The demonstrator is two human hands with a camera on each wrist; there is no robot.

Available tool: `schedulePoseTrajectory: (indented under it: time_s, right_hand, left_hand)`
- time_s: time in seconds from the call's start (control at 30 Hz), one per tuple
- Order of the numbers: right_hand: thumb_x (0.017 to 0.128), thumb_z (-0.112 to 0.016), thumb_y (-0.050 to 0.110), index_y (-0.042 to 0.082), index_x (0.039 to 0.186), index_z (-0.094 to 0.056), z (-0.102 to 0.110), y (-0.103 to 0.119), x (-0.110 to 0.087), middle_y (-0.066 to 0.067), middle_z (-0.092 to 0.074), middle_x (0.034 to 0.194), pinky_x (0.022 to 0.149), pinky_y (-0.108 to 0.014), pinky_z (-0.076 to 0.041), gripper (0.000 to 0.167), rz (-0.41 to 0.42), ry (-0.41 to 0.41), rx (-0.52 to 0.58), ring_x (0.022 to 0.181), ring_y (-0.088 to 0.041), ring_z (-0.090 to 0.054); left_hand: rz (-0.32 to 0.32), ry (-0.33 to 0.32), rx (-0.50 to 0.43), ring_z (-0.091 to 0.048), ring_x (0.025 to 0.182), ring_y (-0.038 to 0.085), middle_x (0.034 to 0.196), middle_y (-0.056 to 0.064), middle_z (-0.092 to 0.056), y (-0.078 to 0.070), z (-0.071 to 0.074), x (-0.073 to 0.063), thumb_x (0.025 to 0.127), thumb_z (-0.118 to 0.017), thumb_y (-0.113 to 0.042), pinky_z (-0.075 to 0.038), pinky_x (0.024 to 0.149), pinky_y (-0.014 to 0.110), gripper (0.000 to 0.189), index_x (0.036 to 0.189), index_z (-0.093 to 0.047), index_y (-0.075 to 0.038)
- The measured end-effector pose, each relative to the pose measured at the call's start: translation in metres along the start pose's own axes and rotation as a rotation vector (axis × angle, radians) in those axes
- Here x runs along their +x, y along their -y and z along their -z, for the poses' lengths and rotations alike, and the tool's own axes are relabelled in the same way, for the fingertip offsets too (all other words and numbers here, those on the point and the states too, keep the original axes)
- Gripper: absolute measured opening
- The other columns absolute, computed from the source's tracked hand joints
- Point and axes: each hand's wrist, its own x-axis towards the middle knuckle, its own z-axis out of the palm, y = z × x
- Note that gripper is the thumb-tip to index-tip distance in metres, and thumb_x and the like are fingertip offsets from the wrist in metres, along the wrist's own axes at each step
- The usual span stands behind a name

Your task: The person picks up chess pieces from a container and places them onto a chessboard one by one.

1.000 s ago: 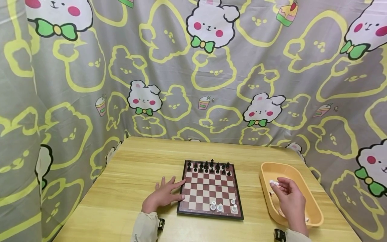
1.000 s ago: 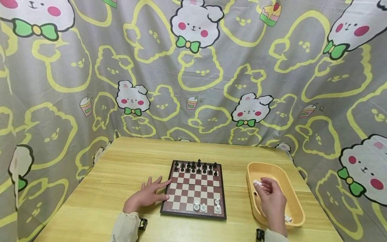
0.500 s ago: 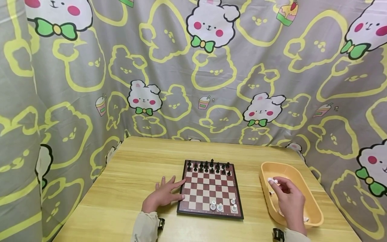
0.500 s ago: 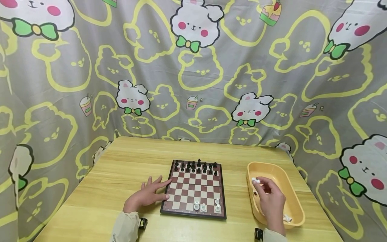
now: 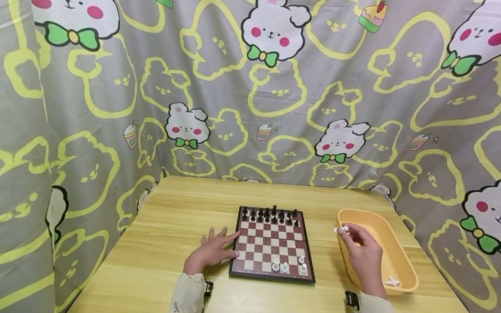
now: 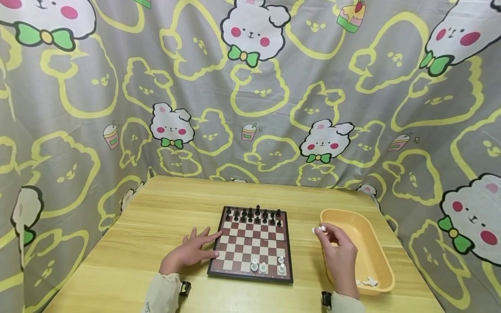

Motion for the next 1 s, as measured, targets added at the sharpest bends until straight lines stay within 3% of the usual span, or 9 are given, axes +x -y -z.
schedulePoseTrajectory:
  time_s: [0.33,0.8,1.0]
  right_hand:
    - [0.082,-0.084,-0.006,0.003,0.098,-0.078,-0.02,0.015,-0.005,-0.002,-0.07,0.083,0.064,-0.01,-0.047,0.019,0.032,0.13,0.023,0.07,-0.003,-0.059]
    - [0.081,-0.085,-0.003,0.006,0.098,-0.077,-0.054,0.035,-0.02,0.009,-0.066,0.081,0.063,-0.014,-0.048,0.02,0.194,0.285,0.019,0.07,-0.006,-0.058]
    - [0.079,-0.086,-0.003,0.006,0.098,-0.077,-0.068,0.043,-0.028,0.009,-0.067,0.082,0.06,-0.016,-0.05,0.023,0.265,0.328,0.072,0.067,-0.005,-0.058]
  left_hand:
    - [0.007,0.005,-0.011,0.011,0.149,0.061,0.168,0.027,-0.019,0.001,-0.002,-0.001,0.097,-0.07,-0.045,0.008,0.113,0.079,0.068,0.158,-0.046,-0.027]
    - [0.006,0.001,-0.007,0.008,0.148,0.064,0.167,0.03,-0.019,-0.005,0.002,-0.005,0.097,-0.07,-0.041,0.007,0.112,0.08,0.068,0.158,-0.045,-0.025]
    - [0.007,-0.007,-0.004,0.008,0.147,0.064,0.167,0.03,-0.019,-0.004,0.0,-0.004,0.097,-0.071,-0.042,0.008,0.112,0.079,0.068,0.158,-0.045,-0.026]
